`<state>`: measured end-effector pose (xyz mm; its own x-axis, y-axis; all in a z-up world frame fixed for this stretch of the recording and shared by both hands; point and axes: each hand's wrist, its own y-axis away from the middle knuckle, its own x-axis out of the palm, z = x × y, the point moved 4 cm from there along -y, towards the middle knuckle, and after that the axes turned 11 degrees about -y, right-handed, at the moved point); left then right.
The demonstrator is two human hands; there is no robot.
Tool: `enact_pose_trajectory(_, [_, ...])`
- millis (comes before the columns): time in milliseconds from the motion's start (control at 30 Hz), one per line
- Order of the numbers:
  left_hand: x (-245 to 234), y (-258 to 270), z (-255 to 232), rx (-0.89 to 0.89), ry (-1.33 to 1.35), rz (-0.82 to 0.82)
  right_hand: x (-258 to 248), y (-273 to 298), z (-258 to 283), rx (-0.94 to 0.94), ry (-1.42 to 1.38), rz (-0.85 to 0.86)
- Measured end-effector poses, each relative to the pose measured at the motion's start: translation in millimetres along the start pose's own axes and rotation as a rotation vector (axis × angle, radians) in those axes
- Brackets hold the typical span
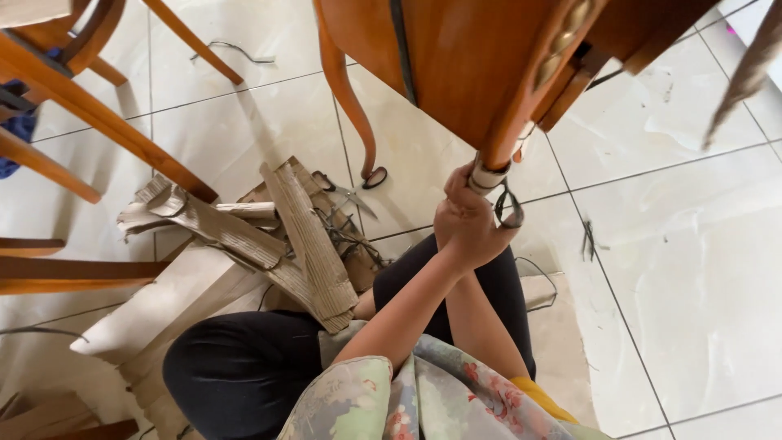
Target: Wrapping the legs of a wooden chair with cardboard and securing them with plastic strips for protection.
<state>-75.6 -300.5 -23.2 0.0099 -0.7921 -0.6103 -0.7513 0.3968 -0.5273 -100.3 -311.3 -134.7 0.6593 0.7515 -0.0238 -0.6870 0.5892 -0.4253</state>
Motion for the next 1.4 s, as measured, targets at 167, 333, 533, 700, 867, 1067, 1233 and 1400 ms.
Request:
enact_pose_trajectory(167, [37, 5, -15, 0.077, 0.279, 0.027, -64, 35, -6, 0.015, 0.021, -0.064])
enact_pose_trajectory(333, [55, 13, -14, 0.140, 0.104, 0.010, -59, 39, 9, 0.041, 0.015, -0.123])
enact_pose_trajectory(533, [39, 1, -15, 0.148, 0.370, 0.068, 23, -20, 56, 0.074, 0.012, -0.161])
enact_pose_trajectory(700, [7, 3, 6, 0.201, 0.456, 0.199, 29, -18, 67, 0.095, 0.023, -0.185])
enact_pose_trajectory(867, [-52, 5, 37, 0.167, 0.646, 0.072, 44, -21, 72, 0.097, 0.015, -0.204])
enact_pose_trajectory(1067, [-101, -1, 96, 0.077, 0.633, 0.017, 96, -42, 76, 0.065, -0.050, -0.171])
enact_pose_trajectory(1233, [-111, 3, 151, -0.043, 0.596, -0.009, 135, -84, -6, -0.115, 0.048, -0.133])
enact_pose_trajectory(1400, [-104, -6, 179, -0.198, 0.578, 0.026, 159, -124, -43, -0.124, 0.081, -0.152])
